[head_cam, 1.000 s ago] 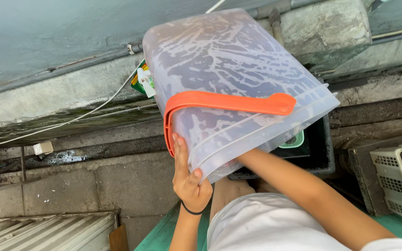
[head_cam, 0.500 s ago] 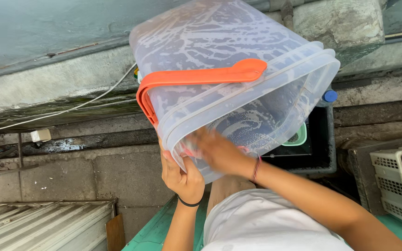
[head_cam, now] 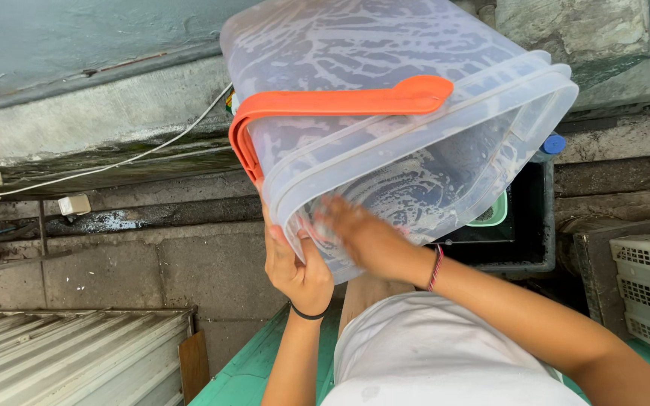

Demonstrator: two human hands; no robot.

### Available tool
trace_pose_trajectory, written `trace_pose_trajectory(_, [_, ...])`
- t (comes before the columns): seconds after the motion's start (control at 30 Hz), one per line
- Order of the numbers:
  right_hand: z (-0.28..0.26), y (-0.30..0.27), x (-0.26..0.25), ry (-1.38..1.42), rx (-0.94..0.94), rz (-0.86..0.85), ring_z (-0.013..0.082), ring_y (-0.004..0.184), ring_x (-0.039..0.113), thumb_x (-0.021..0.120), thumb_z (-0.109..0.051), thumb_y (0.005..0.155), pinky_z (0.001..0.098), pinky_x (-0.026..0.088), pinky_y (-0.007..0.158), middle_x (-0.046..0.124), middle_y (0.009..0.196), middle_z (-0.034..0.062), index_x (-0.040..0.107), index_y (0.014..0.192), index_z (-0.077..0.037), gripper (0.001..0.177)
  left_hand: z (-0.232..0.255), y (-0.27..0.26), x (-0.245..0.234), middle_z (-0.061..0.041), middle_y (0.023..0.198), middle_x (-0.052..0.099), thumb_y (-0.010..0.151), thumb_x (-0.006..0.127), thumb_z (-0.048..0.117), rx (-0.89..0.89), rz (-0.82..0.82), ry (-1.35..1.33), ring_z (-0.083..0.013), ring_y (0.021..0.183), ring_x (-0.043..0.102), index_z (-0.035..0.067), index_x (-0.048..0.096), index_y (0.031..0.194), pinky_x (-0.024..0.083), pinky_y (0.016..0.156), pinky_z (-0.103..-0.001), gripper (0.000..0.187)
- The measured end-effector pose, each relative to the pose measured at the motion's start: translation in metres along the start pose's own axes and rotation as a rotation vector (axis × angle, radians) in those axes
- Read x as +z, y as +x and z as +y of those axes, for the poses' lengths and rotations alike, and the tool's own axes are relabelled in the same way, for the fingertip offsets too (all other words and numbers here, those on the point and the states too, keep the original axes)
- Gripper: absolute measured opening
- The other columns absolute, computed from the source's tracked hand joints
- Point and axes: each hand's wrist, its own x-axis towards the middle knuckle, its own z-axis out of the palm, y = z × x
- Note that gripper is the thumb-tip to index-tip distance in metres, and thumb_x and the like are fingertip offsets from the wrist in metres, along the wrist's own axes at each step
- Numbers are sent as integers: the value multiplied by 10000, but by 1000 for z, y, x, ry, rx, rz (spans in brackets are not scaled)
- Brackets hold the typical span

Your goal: The person washes a large plastic storage bin by scrubbing the inside and outside with a soapy sponge and rinsing it.

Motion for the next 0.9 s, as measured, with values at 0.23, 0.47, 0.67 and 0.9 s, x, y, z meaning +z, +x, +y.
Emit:
trace_pose_trajectory(0.23, [-8,-12,-55,61,22,-113,397,1081,515,694,-10,761,424,457,929,607,1201,197,766,1187,-101,442,-3,15,-4,-197,1665,380,990,498,-108,-365,166,-239,-267,1487,446,-36,129,1659,320,1263,-389,768])
trace_pose_trajectory(0.47, [-41,7,-9,6,-5,-101,360,999,549,663,33,698,399,483,884,652,998,159,707,1239,1,543,10,36,-7,-188,1741,244,973,447,-122,-384,181,-308,-293,1596,313,14,68,1682,229,1327,-424,815])
trace_pose_trajectory(0.67, [-37,9,-21,-29,-20,-143,348,976,603,637,6,684,413,520,841,687,975,154,707,1176,4,497,19,32,-1,-189,1755,205,930,425,-126,-384,224,-323,-311,1625,265,14,49,1684,190,1339,-429,854])
trace_pose_trajectory(0.9, [-42,-3,3,-40,54,-110,390,953,612,634,5,678,443,519,820,683,1021,232,661,1252,66,577,12,14,5,-193,1729,228,980,470,-89,-404,213,-277,-285,1576,307,-26,48,1664,226,1305,-417,806])
